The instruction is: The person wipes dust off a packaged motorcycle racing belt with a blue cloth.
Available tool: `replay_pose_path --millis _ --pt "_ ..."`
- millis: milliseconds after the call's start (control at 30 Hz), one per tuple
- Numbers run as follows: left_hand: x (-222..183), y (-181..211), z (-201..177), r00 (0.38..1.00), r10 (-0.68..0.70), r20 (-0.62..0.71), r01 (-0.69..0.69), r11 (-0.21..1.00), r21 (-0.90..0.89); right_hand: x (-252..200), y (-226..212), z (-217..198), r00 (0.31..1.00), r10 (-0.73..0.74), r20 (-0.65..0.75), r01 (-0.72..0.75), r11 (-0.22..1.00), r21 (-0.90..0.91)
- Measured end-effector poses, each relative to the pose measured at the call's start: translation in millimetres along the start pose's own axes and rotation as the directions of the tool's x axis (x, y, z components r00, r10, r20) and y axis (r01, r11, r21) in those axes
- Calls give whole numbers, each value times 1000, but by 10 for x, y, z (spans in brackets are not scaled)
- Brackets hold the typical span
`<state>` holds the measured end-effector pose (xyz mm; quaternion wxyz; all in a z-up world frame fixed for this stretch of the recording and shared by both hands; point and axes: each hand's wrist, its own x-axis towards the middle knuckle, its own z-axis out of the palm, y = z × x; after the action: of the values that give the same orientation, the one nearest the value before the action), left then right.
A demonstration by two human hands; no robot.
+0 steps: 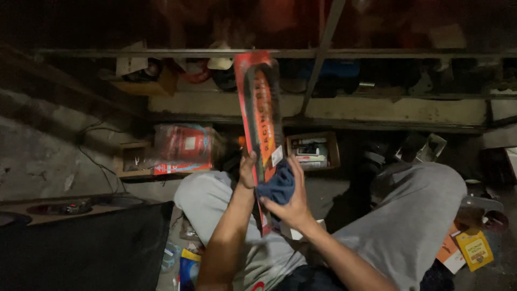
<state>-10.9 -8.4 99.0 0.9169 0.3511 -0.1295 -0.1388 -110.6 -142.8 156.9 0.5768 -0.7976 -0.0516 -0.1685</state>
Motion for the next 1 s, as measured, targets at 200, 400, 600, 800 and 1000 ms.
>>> replay_pose_path --millis 200,400,600,800,1000 --pt "12 -12 64 986 112 -123 -132 976 -172 -531 206 -66 976 164 143 -174 983 59" --pt "94 -35 254 957 260 -131 -246 963 109 -532 411 -98 959 217 183 -245 958 149" --pt "9 -226 212 974 209 -85 -138 851 506 -27 474 -91 970 197 142 -238 889 390" --pt "29 58 462 998 44 38 -56 882 468 561 201 -184 992 123 28 -123 885 448" --pt "-60 131 420 992 -12 126 -40 915 401 886 164 -247 993 113 29 -115 904 412"
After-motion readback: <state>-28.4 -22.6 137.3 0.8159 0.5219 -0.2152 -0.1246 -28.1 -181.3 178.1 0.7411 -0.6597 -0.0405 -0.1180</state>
